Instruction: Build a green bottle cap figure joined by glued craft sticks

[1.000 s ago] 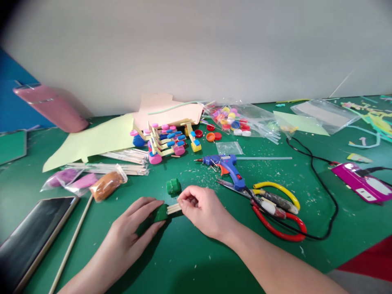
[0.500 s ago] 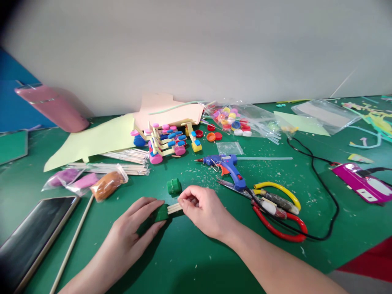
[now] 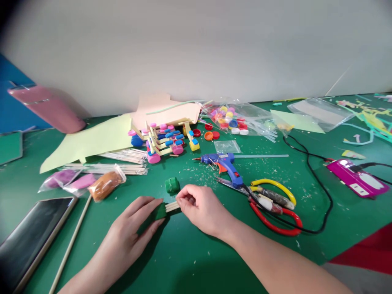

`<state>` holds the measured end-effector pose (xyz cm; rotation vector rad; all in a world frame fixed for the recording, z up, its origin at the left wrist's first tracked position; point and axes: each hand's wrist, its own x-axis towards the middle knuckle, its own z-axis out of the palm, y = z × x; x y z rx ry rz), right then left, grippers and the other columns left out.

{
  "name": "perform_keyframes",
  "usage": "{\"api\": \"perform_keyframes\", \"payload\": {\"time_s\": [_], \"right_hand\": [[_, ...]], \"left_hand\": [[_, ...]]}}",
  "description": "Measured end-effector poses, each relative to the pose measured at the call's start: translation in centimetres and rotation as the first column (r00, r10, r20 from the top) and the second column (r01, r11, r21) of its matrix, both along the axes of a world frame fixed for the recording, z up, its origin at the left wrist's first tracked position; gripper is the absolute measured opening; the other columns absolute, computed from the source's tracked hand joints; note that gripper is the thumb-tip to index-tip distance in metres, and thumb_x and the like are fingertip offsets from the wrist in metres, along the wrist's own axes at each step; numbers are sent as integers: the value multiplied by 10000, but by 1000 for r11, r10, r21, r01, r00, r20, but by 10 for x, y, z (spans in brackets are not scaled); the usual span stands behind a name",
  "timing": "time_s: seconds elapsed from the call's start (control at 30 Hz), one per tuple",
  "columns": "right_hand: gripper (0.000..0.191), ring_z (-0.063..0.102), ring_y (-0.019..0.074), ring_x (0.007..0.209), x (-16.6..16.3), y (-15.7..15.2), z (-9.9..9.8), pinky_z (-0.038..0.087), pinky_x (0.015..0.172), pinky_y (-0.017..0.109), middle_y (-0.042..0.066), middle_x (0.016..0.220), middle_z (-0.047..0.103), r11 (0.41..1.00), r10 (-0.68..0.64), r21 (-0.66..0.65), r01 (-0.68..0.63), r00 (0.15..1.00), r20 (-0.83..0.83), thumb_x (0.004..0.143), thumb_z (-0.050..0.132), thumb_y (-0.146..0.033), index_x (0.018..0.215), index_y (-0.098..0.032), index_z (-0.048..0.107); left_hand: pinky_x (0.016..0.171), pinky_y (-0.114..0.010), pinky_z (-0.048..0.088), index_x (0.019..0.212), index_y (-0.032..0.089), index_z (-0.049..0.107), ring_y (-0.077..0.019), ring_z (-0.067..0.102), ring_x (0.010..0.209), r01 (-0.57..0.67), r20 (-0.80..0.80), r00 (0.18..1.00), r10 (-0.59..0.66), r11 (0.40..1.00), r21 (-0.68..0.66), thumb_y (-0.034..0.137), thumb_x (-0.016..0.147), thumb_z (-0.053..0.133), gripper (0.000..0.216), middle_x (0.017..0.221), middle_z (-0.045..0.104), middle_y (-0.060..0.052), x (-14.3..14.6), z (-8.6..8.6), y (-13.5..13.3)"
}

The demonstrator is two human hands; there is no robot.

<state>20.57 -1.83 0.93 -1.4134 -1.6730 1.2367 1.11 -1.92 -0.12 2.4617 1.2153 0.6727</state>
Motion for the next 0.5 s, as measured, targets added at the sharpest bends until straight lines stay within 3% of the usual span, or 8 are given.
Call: {"api": "perform_keyframes", "payload": {"time_s": [0.37, 0.5], "right_hand": [[147, 493, 102, 555, 1, 1, 1, 359, 490, 193, -16, 663, 586, 997, 31, 73, -35, 998, 60, 841, 472, -239, 784, -176, 592], [165, 512, 111, 597, 3, 0, 0, 396, 529, 200, 0, 710, 595, 996, 53, 73, -57, 997, 57, 849, 478, -273, 876, -173, 606]], "left_hand": [[731, -316, 533, 1034, 166, 576, -225, 616, 883, -23, -24, 999, 22, 999, -46, 249, 834, 461, 245, 985, 588, -110, 0, 3, 1], [712, -311, 538, 1035, 149, 575, -233, 617, 885, -29, -12, 1000, 28, 997, -76, 259, 837, 461, 254, 976, 585, -116, 0, 4, 1]]}}
